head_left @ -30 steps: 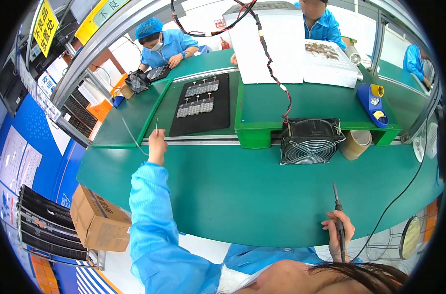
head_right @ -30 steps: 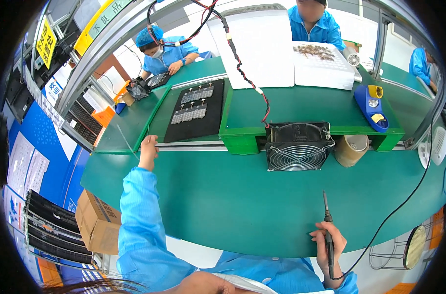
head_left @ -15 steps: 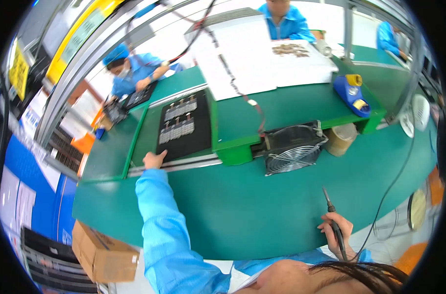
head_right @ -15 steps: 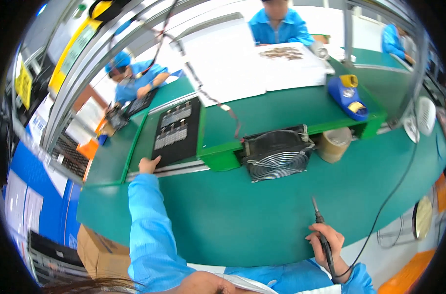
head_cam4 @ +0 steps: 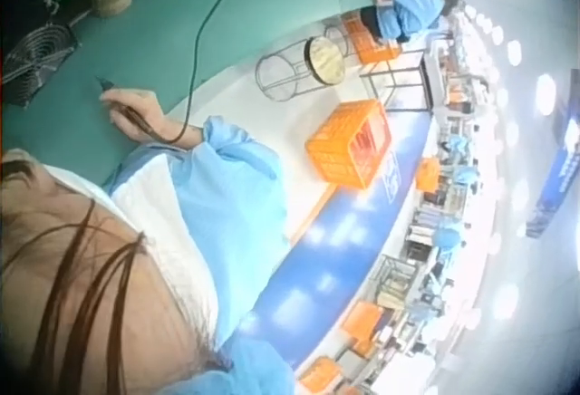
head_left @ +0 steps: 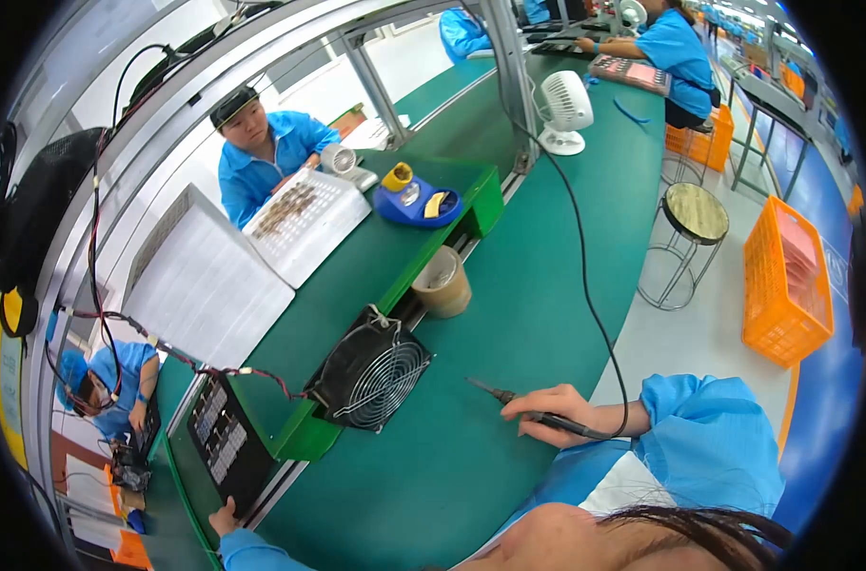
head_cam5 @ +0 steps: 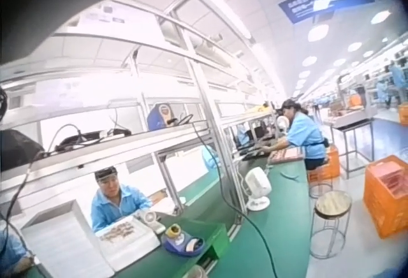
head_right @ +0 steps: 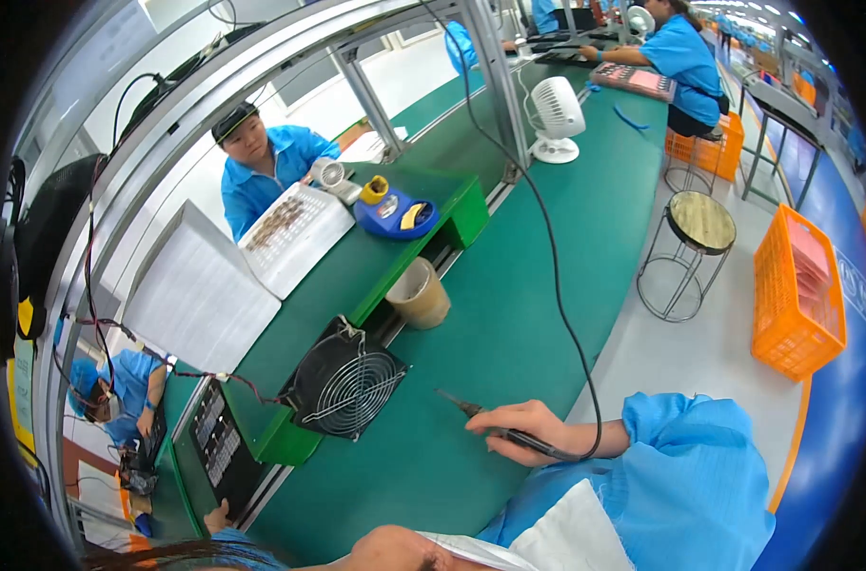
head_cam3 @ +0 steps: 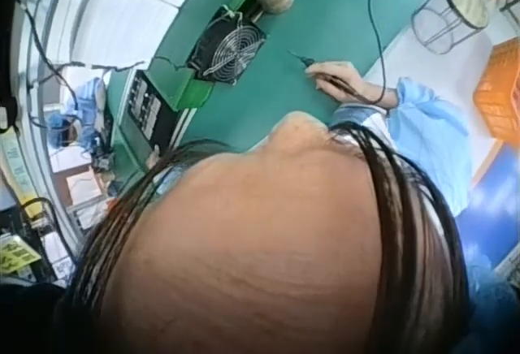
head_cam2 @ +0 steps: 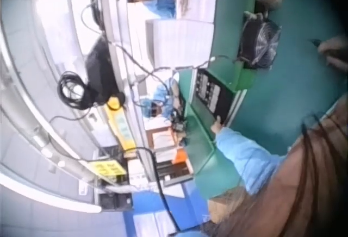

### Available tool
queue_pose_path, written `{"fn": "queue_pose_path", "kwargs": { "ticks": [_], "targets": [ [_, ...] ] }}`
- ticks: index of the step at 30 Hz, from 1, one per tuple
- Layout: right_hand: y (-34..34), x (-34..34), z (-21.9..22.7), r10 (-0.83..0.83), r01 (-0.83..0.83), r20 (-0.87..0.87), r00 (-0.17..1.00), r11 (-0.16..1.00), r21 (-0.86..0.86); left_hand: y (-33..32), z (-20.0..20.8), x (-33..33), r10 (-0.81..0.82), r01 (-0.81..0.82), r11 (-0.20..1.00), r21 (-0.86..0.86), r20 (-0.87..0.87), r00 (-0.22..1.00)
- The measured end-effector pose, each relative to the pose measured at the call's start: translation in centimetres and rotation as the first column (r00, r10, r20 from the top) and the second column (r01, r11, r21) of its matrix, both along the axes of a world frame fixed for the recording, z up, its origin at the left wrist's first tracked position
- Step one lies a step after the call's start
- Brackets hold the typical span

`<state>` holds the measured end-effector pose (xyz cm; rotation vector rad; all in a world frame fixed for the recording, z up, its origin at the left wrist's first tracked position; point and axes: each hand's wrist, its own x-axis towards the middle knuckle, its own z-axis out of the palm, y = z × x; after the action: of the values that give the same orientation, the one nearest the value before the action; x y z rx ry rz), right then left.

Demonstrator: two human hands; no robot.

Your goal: The person places plates holding circuit boards onto the workstation, solders connections on the boards using a soldering iron and solder wire, and pushes the plates down the conveyor line.

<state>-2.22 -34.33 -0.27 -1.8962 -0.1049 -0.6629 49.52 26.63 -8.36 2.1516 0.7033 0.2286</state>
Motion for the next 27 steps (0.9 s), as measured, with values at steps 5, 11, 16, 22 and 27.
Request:
{"fn": "queue_pose_path", "kwargs": {
  "ticks": [5, 11, 16, 22, 27],
  "targets": [
    [-0.6, 1.1, -0.9, -0.009, 0.008, 0.031, 0.999, 0.999, 0.033, 1.2, 5.2, -2.8, 0.007, -0.008, 1.0, -0.014, -0.092, 0.996],
    [-0.6, 1.3, -0.8, -0.005, 0.004, 0.1, 0.995, 1.0, 0.012, 8.1, 5.2, -11.6, -0.084, 0.084, 0.995, -0.056, 0.014, 0.996],
    [-0.5, 1.3, -0.9, -0.017, 0.016, 0.089, 0.996, 1.0, 0.018, 7.4, 5.1, -22.3, -0.07, 0.091, 0.877, -0.471, 0.06, 0.996],
    [-0.7, 1.5, -1.1, -0.009, 0.008, 0.032, 0.999, 0.999, 0.032, 2.0, 2.6, -32.6, -0.169, 0.08, 0.566, -0.82, -0.02, 0.985],
    [-0.5, 1.6, -0.6, -0.022, 0.021, 0.065, 0.998, 1.0, 0.012, -12.8, 6.1, -41.3, -0.255, 0.135, 0.446, -0.885, 0.019, 0.967]
  ]
}}
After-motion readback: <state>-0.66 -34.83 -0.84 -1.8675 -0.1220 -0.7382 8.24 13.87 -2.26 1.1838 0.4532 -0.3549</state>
